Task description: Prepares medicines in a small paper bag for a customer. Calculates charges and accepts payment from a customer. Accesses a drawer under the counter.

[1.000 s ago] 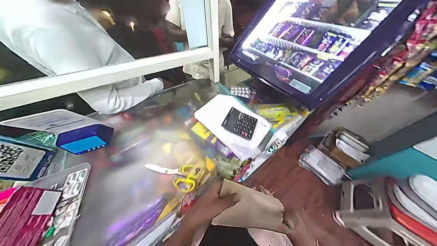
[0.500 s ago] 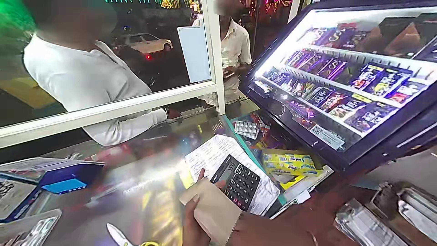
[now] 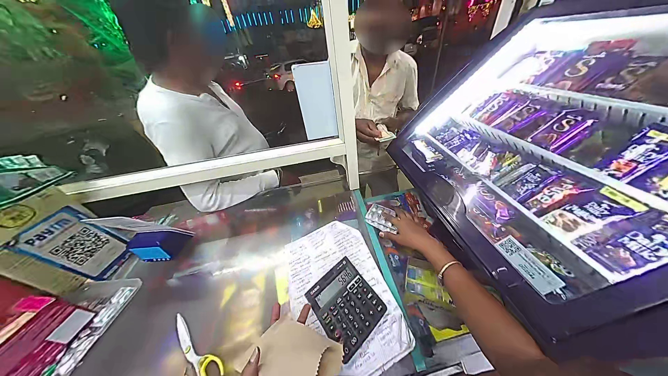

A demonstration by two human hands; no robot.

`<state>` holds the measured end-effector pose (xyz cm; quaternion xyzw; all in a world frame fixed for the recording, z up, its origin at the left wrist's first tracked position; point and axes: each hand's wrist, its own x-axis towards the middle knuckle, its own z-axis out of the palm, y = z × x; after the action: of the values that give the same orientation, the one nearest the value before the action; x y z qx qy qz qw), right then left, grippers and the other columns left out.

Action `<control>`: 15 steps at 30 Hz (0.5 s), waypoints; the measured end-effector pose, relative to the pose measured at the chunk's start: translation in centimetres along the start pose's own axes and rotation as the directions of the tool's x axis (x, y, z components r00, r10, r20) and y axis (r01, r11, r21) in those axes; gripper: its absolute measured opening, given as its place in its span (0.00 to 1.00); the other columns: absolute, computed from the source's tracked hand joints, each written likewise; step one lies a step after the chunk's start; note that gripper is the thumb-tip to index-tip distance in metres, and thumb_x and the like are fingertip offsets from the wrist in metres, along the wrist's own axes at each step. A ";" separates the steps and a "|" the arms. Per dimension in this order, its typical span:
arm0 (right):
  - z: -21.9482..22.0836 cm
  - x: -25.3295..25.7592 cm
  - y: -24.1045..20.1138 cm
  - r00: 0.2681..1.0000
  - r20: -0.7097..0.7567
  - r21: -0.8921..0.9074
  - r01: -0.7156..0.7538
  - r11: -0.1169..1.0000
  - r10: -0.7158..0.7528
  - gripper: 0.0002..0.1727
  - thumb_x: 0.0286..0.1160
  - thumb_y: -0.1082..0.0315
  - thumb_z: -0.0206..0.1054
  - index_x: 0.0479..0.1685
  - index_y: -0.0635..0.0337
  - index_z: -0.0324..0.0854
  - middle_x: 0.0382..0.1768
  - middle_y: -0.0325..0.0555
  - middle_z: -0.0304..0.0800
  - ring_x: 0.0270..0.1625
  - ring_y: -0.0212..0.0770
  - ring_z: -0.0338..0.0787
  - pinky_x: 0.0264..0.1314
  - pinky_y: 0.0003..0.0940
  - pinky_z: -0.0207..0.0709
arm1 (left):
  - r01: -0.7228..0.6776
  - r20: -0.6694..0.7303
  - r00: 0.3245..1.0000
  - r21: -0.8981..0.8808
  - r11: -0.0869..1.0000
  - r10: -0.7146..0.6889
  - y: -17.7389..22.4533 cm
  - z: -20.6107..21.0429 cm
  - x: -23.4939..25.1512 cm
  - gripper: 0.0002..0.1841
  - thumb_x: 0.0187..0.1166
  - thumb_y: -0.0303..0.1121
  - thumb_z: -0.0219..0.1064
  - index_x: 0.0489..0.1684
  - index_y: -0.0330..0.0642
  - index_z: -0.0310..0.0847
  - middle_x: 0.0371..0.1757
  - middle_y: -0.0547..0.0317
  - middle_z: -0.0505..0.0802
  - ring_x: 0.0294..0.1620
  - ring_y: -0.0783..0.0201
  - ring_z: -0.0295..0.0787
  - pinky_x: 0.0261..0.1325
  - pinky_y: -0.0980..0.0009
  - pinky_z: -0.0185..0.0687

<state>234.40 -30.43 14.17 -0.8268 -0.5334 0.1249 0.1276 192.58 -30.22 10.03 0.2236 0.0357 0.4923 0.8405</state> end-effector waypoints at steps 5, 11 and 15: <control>-1.1 -1.2 -1.9 0.999 0.007 -0.029 -0.047 0.998 0.048 0.35 0.79 0.45 0.67 0.85 0.48 0.72 0.78 0.73 0.72 0.81 0.73 0.69 0.77 0.73 0.65 | -0.069 -0.019 0.997 0.048 0.996 0.070 -0.6 2.0 -1.9 0.47 0.67 0.60 0.74 0.89 0.49 0.64 0.76 0.40 0.84 0.76 0.43 0.83 0.70 0.49 0.85; -2.5 -2.1 -2.5 0.997 0.020 -0.003 -0.073 0.997 0.073 0.40 0.71 0.46 0.73 0.87 0.44 0.70 0.80 0.69 0.71 0.84 0.73 0.65 0.82 0.75 0.54 | -0.135 -0.020 0.991 0.004 0.991 0.135 -0.3 1.8 -3.2 0.45 0.70 0.58 0.72 0.89 0.49 0.64 0.79 0.39 0.82 0.79 0.41 0.79 0.74 0.46 0.80; -3.2 -5.3 -2.6 0.989 0.106 0.018 -0.109 0.994 0.107 0.41 0.73 0.44 0.72 0.90 0.38 0.65 0.78 0.71 0.73 0.82 0.74 0.69 0.79 0.76 0.57 | -0.066 -0.090 0.994 0.042 0.997 0.069 0.0 2.4 -3.8 0.44 0.69 0.60 0.71 0.88 0.49 0.65 0.78 0.41 0.82 0.77 0.44 0.81 0.71 0.49 0.83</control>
<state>231.17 -34.46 18.40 -0.8452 -0.4923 0.1814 0.1021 191.27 -34.29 11.59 0.2181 0.0762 0.5293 0.8164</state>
